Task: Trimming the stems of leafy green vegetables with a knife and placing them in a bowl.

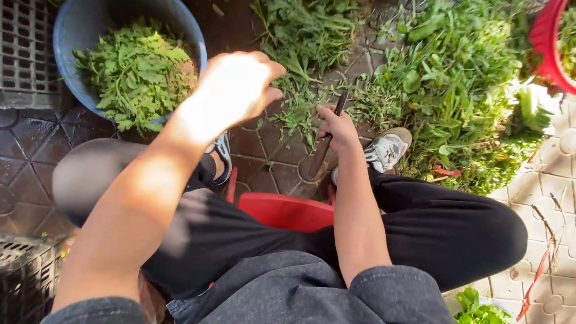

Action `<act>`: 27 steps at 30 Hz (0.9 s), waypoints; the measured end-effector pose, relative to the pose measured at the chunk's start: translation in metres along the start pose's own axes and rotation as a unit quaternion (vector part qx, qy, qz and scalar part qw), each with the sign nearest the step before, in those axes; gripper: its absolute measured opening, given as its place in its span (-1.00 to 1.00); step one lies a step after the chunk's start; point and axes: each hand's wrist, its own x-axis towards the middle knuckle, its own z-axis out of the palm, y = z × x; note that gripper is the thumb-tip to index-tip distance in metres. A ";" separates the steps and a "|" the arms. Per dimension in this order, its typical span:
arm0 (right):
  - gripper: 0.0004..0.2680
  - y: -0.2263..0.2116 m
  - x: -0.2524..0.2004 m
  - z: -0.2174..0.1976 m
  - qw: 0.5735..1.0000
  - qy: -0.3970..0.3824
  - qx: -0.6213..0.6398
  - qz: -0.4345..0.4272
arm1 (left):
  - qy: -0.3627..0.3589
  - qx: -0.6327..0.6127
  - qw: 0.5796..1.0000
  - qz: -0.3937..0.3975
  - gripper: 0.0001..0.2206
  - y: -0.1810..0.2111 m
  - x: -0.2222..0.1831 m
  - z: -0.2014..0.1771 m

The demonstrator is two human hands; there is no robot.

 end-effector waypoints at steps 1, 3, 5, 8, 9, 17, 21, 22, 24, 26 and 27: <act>-0.88 -0.015 -0.016 0.004 0.998 -0.056 0.039 -0.008 | -0.023 -0.008 1.000 0.003 -0.76 0.005 0.016 0.012; -0.89 -0.020 -0.025 0.000 0.993 -0.080 0.076 -0.036 | -0.055 -0.009 0.998 0.020 -0.67 0.005 0.049 0.065; -0.90 -0.034 -0.037 -0.001 0.986 -0.103 0.114 -0.066 | -0.085 -0.007 0.996 0.039 -0.57 0.007 0.072 0.100; -0.94 -0.047 -0.054 0.002 0.968 -0.131 0.188 -0.099 | -0.102 -0.118 0.988 0.010 -0.22 0.011 0.074 0.129; -0.94 -0.046 -0.052 0.001 0.967 -0.111 0.200 -0.113 | -0.100 -0.210 0.972 -0.033 -0.51 0.011 0.075 0.134; -0.84 -0.027 -0.040 0.027 0.963 -0.046 0.213 -0.159 | -0.082 -0.501 0.859 -0.070 -0.69 0.057 0.039 0.078; -0.87 -0.024 -0.025 0.006 0.956 0.025 0.228 -0.182 | -0.005 -0.275 0.961 -0.043 -0.60 0.034 0.029 0.047; -0.86 -0.022 -0.015 -0.008 0.944 0.079 0.257 -0.189 | 0.024 -0.151 0.988 -0.002 -0.37 0.028 0.025 0.030; -0.85 0.044 0.056 -0.077 0.942 0.165 0.253 -0.144 | 0.024 -0.172 0.985 0.000 -0.37 0.021 0.001 -0.009; -0.82 0.067 0.087 -0.085 0.933 0.244 0.247 -0.098 | 0.027 -0.189 0.982 -0.003 -0.37 0.016 -0.021 -0.053; -0.79 0.064 0.073 -0.064 0.949 0.264 0.140 -0.102 | 0.012 -0.180 0.984 0.003 -0.42 0.017 -0.032 -0.077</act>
